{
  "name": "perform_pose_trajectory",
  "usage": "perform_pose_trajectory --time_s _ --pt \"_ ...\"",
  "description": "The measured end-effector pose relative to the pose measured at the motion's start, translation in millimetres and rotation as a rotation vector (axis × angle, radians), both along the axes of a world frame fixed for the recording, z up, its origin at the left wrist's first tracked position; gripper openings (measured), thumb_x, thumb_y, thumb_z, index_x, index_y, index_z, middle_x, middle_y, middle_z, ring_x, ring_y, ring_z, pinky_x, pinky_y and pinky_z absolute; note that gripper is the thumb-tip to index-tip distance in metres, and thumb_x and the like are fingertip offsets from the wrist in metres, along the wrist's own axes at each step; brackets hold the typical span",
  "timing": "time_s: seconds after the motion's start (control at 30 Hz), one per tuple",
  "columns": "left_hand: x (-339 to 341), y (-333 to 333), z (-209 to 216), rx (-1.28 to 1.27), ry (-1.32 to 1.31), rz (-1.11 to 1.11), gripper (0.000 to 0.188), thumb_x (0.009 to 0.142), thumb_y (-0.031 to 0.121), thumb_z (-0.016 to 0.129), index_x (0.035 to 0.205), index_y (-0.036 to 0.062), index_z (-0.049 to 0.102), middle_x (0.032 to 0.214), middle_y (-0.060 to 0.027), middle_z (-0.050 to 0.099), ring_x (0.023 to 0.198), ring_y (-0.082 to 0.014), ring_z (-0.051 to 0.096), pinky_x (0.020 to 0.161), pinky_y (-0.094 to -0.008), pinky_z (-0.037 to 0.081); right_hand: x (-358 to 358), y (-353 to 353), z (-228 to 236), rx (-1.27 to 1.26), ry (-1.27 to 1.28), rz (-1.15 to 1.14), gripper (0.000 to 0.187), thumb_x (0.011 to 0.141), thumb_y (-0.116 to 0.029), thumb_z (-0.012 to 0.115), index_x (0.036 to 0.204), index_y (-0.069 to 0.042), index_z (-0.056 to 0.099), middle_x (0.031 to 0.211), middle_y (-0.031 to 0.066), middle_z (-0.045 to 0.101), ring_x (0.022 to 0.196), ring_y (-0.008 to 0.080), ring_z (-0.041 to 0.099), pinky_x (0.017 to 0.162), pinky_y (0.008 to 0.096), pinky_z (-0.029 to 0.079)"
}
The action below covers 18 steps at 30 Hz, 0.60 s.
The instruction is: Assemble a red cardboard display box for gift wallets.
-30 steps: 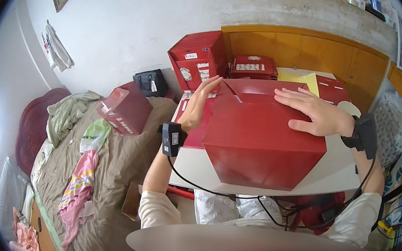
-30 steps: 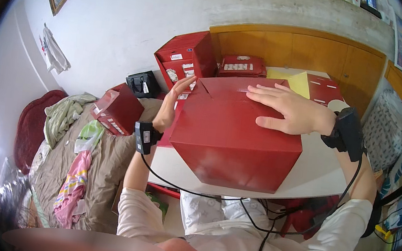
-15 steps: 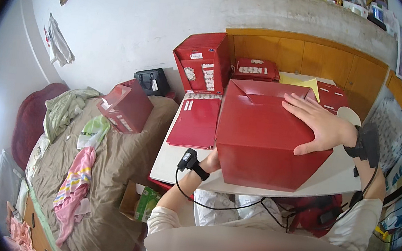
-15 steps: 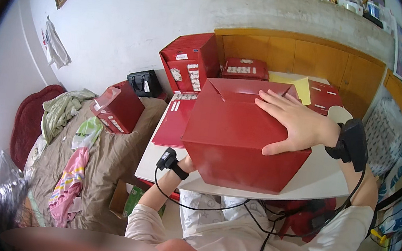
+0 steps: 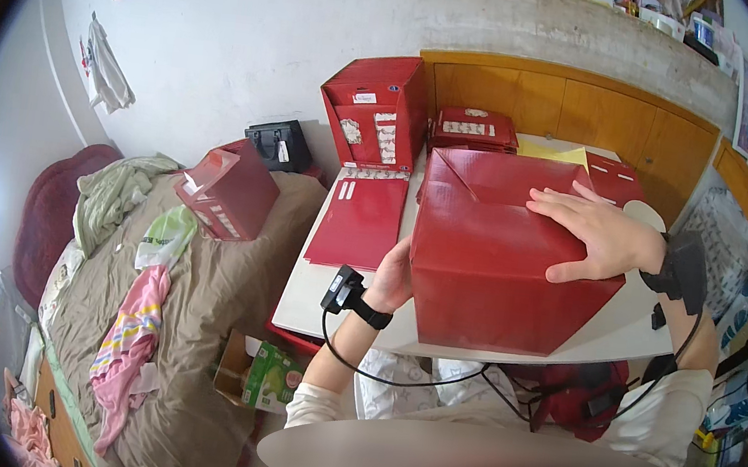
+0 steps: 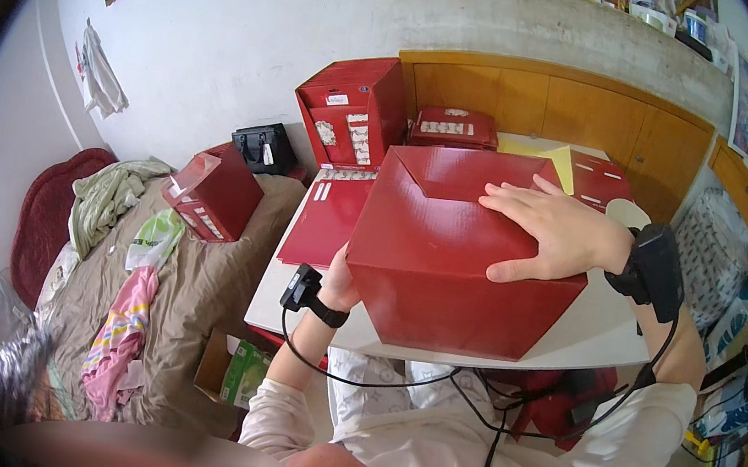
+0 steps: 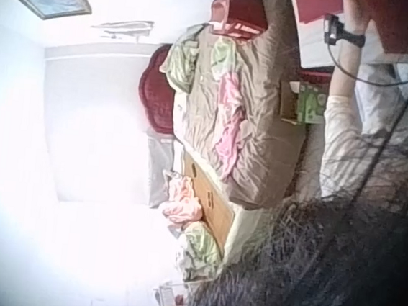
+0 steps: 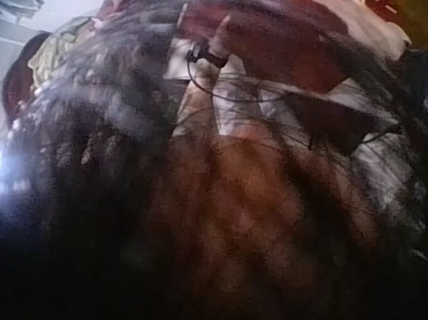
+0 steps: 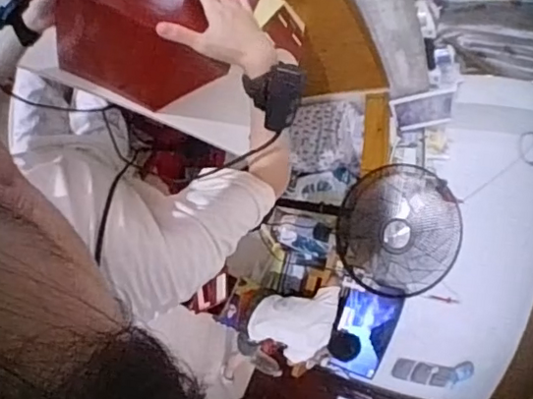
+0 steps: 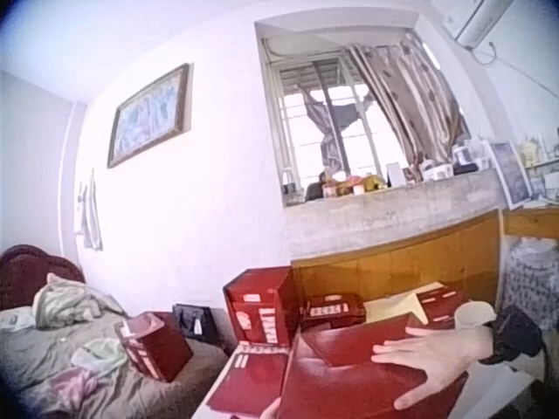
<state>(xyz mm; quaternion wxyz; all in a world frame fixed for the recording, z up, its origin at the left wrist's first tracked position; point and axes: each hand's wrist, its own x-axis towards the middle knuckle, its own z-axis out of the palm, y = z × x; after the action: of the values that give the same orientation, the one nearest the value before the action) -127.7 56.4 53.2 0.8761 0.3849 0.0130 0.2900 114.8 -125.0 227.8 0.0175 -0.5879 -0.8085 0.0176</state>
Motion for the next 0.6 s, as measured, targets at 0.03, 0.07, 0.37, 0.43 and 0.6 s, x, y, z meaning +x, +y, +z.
perform_pose_trajectory --time_s 0.03,0.07,0.37,0.43,0.6 --pt "-1 -5 5 0.012 0.034 0.031 0.038 0.097 0.032 0.039 0.123 0.0069 0.051 0.121 -0.006 0.057 0.112 -0.0184 0.054 0.095 -0.0347 0.042 -1 1 1 -0.006 -0.015 -0.011 0.09 0.078 -0.063 0.055 0.14 -0.003 0.029 0.145 0.0186 0.029 0.136 0.0315 0.025 0.111 0.0518 0.012" --pt "-2 -9 10 0.044 0.134 0.102 0.039 0.097 0.033 0.039 0.123 0.0065 0.051 0.12 -0.0059 0.058 0.11 -0.0183 0.055 0.095 -0.0343 0.042 -2 1 2 -0.01 -0.031 -0.022 0.089 0.078 -0.063 0.055 0.139 -0.003 0.03 0.144 0.0186 0.03 0.135 0.0316 0.027 0.112 0.0517 0.012" --pt "6 -23 83 0.115 0.153 0.133 0.041 0.097 0.037 0.043 0.111 0.0006 0.055 0.102 -0.0067 0.064 0.091 -0.0127 0.061 0.08 -0.0268 0.047 0 -18 -7 0.162 -0.097 -0.101 0.082 0.084 -0.051 0.054 0.143 -0.004 0.021 0.149 0.0178 0.021 0.139 0.0292 0.018 0.112 0.0482 0.011" --pt "18 -25 99 0.298 0.158 0.199 0.03 0.094 0.028 0.051 0.106 0.0009 0.057 0.1 -0.0046 0.064 0.088 -0.0103 0.06 0.077 -0.0249 0.046 6 -23 -5 0.16 -0.06 -0.116 0.083 0.083 -0.048 0.056 0.144 -0.004 0.02 0.149 0.0178 0.021 0.139 0.029 0.018 0.112 0.0479 0.011" --pt "54 -24 146 0.491 0.041 0.218 0.023 0.09 0.016 0.059 0.103 -0.0018 0.055 0.092 -0.0023 0.063 0.08 -0.0068 0.058 0.07 -0.0222 0.047 28 -44 -1 0.406 -0.071 -0.219 0.076 0.088 -0.043 0.053 0.143 -0.002 0.021 0.148 0.0201 0.022 0.138 0.0314 0.021 0.111 0.0474 0.015"
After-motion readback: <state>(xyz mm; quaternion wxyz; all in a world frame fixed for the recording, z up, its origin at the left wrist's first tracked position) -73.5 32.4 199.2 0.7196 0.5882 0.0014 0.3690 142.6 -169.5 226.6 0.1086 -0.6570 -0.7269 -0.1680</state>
